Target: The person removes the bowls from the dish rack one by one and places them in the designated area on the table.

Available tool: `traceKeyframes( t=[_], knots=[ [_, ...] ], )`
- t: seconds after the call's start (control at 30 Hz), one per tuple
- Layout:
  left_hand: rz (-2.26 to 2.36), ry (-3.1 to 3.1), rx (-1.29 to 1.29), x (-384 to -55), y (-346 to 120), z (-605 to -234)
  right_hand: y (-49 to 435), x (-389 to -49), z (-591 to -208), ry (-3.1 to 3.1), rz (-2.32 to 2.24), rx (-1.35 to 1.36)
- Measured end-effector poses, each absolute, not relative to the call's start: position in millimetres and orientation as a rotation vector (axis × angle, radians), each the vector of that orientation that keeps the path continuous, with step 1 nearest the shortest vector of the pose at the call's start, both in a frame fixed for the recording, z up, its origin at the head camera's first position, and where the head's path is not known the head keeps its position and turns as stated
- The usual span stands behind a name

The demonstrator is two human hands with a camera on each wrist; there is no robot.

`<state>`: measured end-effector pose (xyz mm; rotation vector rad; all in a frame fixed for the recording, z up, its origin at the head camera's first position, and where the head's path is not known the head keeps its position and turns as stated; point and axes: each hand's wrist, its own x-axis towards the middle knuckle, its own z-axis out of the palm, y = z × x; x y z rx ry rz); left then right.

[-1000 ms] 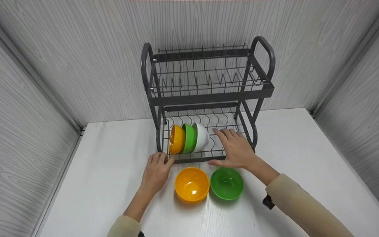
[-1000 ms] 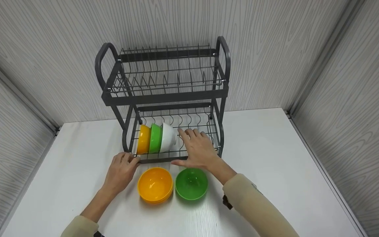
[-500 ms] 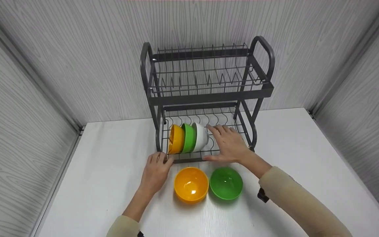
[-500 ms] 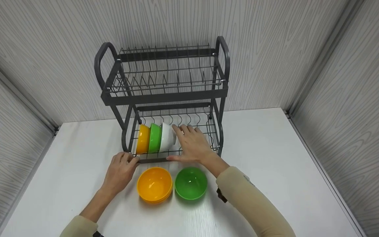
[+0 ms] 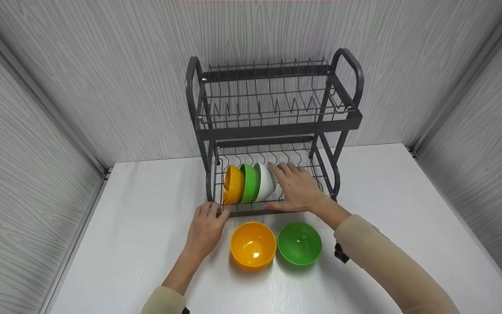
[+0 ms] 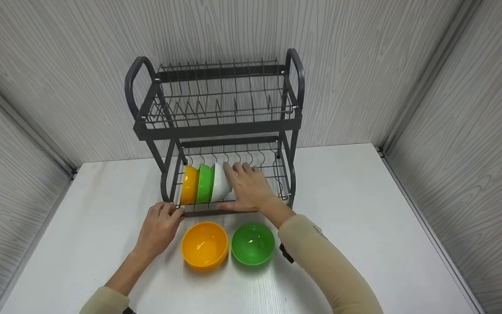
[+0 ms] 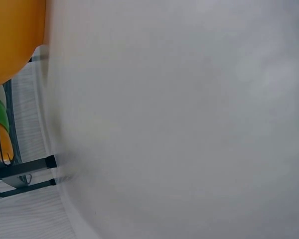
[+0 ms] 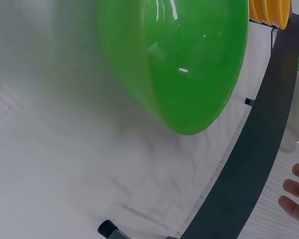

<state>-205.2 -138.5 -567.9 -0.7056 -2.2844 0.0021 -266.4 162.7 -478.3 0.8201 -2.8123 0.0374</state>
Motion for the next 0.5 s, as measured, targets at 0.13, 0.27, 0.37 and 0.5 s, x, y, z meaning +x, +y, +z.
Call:
traceKeyframes(
  t=[0.13,0.27,0.37,0.5],
  knots=[
    [0.01,-2.301,-0.695,-203.8,-138.0,-567.1,157.1,-271.0,-479.6,-2.796,0.021,0.82],
    [0.008,-2.32,-0.687,-202.6,-137.8,-566.6,151.1,-274.8,-479.6,-2.798,0.021,0.827],
    [0.011,-2.325,-0.687,-202.7,-138.0,-566.4,147.2,-276.4,-478.6,-2.826,0.003,0.822],
    [0.011,-2.322,-0.689,-203.9,-137.6,-566.1,142.5,-278.7,-477.0,-2.859,-0.036,0.8]
  ],
)
